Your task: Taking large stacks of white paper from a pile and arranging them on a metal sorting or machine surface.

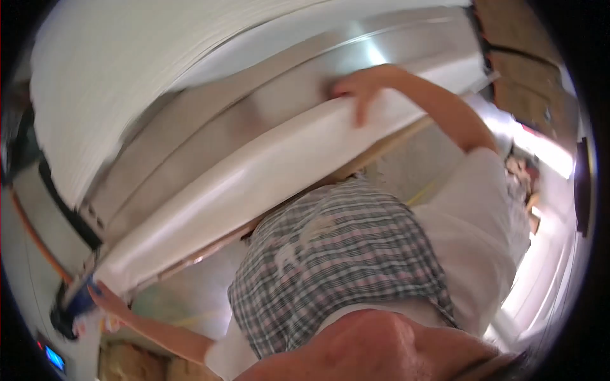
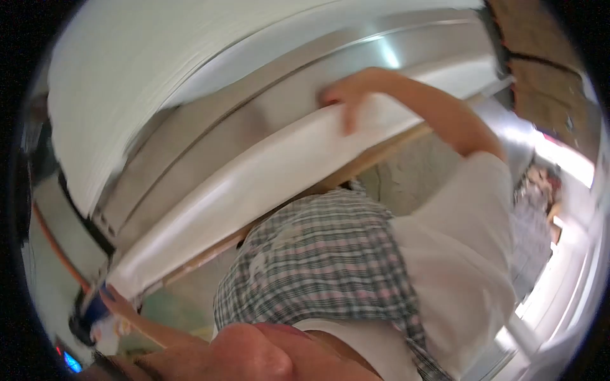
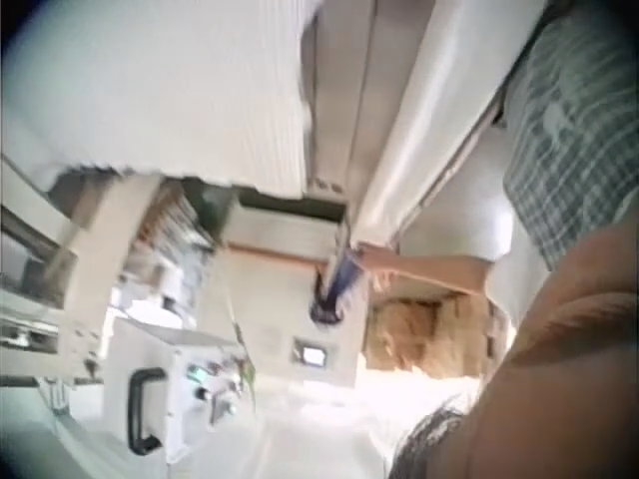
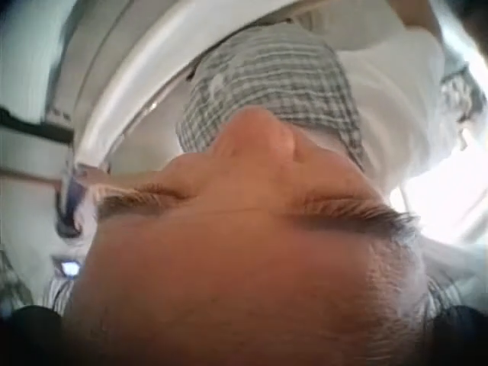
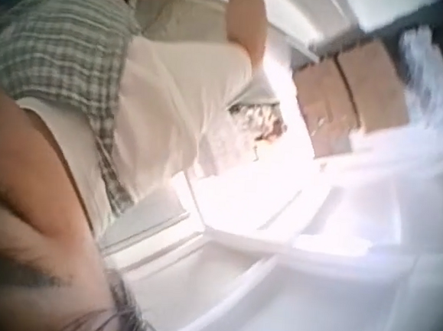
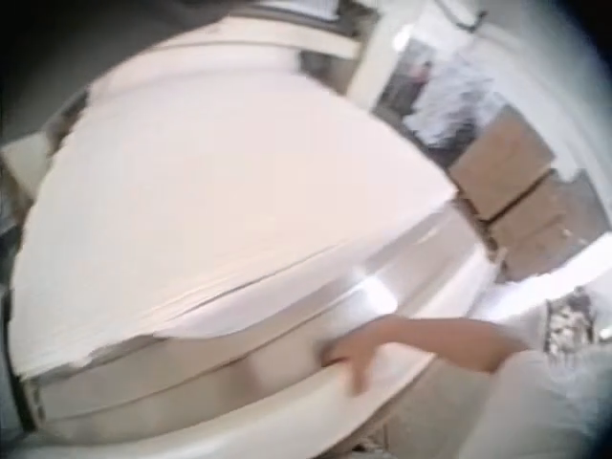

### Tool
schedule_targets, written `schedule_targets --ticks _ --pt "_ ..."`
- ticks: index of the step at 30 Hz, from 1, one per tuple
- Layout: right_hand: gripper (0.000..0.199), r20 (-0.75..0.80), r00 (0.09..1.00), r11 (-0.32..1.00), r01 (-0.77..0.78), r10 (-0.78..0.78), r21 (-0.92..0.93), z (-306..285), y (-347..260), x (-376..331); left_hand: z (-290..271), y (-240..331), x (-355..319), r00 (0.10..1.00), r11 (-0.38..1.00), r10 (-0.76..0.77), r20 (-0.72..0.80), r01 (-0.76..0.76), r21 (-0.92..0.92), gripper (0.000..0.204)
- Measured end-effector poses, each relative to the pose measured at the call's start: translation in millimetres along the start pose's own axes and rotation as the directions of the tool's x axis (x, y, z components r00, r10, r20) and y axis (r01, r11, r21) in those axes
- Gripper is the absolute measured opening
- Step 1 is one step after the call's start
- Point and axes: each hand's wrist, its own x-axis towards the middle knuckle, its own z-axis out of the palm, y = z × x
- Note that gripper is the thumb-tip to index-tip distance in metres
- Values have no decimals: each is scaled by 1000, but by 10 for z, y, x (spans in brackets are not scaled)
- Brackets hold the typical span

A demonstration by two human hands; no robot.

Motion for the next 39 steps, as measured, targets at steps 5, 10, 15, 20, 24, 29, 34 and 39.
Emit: schedule_targets --ticks 5,10,15,20,24,29,34,39 --pt "73 -208 970 986 99 -126 -137 135 -160 -198 301 1858 -838 946 947 313 82 -305 -95 43" --pt "50 -800 500 940 105 -333 -325 436 358 -966 311 2830 -1324 984 981 176 10 -176 84 41" --pt "41 -959 -265 950 -257 106 176 810 2328 -1623 398 3153 -1524 929 928 370 -18 -369 51 38" --pt "54 -877 -312 798 -379 366 468 735 4046 -2007 436 3795 -1729 974 970 217 68 -223 99 42" --pt "49 -816 -287 792 -228 501 566 428 3943 -2012 598 3835 -1801 987 984 133 89 -142 105 43" --pt "47 -764 -309 707 -293 567 643 447 3923 -1897 666 4074 -1792 998 996 14 69 -20 87 45" --pt "42 -763 -280 712 -276 583 646 411 4022 -1977 721 3972 -1752 998 997 4 58 -8 80 47" --pt "22 -994 -94 964 -254 61 83 -57 3532 -2323 329 4762 -1680 965 950 259 -29 -260 -171 29"
